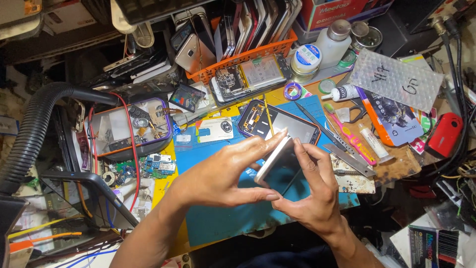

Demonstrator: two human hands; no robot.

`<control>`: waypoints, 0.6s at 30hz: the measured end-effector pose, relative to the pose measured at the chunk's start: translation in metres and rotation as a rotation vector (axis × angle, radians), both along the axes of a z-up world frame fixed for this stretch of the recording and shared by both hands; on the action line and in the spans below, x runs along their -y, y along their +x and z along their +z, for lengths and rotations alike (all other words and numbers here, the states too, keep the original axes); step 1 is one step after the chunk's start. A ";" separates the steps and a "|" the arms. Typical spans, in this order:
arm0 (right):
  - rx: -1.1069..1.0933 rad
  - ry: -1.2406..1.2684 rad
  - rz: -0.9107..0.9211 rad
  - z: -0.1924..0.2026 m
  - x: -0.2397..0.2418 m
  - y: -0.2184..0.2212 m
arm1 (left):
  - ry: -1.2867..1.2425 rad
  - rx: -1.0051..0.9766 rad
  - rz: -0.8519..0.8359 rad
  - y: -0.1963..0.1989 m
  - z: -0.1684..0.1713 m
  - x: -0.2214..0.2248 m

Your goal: Disassembling a mobile device to inspect and remove internal components like the battery and frame

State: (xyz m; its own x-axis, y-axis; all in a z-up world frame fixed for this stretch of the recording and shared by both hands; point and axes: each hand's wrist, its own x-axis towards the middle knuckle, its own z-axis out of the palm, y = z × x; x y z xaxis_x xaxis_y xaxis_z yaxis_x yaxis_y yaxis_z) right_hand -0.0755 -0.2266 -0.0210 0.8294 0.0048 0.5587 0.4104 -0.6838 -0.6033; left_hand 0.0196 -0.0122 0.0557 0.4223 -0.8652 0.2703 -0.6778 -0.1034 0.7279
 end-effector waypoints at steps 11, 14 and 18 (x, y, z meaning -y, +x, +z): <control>0.035 -0.039 -0.076 0.004 -0.011 0.000 | 0.054 0.024 0.336 -0.022 0.000 0.015; -0.033 0.105 -0.008 0.009 0.000 0.005 | 0.026 0.051 0.308 -0.019 0.001 0.012; -0.116 0.312 0.095 0.022 0.010 0.013 | 0.027 0.100 0.230 -0.019 0.007 0.014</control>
State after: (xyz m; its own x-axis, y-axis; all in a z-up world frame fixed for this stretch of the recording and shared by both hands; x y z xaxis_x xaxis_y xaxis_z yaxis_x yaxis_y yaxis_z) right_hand -0.0629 -0.2370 0.0006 0.8914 -0.0715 0.4475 0.3797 -0.4212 -0.8237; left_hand 0.0007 -0.0267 0.0624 0.5814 -0.7569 0.2983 -0.7024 -0.2820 0.6536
